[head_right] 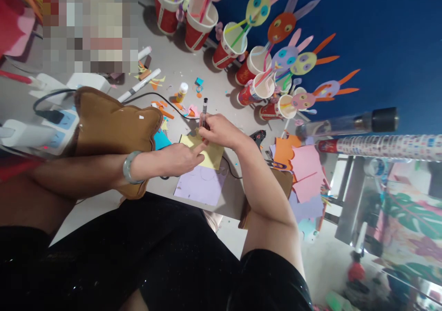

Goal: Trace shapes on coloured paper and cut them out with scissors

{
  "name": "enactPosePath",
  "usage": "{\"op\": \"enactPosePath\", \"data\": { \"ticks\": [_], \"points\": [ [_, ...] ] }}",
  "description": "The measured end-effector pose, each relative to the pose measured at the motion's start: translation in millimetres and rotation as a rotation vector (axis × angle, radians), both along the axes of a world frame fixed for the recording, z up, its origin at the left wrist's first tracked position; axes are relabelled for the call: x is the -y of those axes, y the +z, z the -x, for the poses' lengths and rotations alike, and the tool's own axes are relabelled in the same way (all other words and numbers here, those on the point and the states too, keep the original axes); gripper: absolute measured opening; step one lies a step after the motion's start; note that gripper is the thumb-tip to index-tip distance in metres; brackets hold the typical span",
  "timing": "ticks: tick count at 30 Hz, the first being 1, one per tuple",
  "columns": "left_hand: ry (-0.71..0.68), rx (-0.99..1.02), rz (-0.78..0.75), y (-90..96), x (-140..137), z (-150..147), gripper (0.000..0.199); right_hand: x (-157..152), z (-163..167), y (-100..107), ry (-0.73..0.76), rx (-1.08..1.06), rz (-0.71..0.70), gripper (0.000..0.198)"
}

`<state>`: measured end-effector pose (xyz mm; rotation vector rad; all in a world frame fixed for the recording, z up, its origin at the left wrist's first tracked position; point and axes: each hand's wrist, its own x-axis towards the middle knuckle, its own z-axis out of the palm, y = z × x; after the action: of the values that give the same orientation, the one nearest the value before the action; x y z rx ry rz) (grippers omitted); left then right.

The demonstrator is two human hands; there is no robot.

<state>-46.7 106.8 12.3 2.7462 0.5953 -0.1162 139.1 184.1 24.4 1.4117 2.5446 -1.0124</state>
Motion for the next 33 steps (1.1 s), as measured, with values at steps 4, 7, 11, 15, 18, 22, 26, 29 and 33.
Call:
{"op": "enactPosePath", "data": {
  "ticks": [4,7,11,15,18,22,26,29,33],
  "points": [
    [0.0,-0.003,0.017,0.7,-0.4,-0.4,0.035,1.1,0.2,-2.7,-0.004,0.014,-0.027,0.014],
    [0.006,0.01,0.024,0.4,-0.7,0.0,0.035,2.3,-0.4,-4.2,-0.009,0.021,-0.038,0.014],
    [-0.005,0.001,0.004,-0.9,-0.7,0.3,0.037,2.9,-1.2,-4.8,-0.013,0.024,-0.052,0.014],
    [0.004,0.019,-0.017,-3.4,-0.2,-0.3,0.035,2.3,-2.7,-4.1,-0.034,0.026,-0.057,0.015],
    [0.011,0.032,-0.023,-6.3,0.2,-0.5,0.034,2.3,-4.0,-2.4,-0.07,-0.009,-0.043,0.014],
    [0.018,0.049,-0.033,-10.3,0.5,-0.7,0.032,4.1,-6.2,-1.4,-0.162,-0.053,-0.022,0.005],
    [0.036,0.058,-0.024,-12.6,0.7,-0.6,0.031,8.0,-11.4,-4.8,-0.227,-0.086,-0.018,0.005],
    [0.06,0.063,0.011,-12.0,0.8,-0.3,0.032,11.6,-16.8,-8.6,-0.264,-0.119,-0.031,0.009],
    [0.075,0.069,0.058,-9.6,0.3,-0.7,0.033,16.4,-22.6,-11.1,-0.318,-0.142,-0.052,0.009]
  ]
}}
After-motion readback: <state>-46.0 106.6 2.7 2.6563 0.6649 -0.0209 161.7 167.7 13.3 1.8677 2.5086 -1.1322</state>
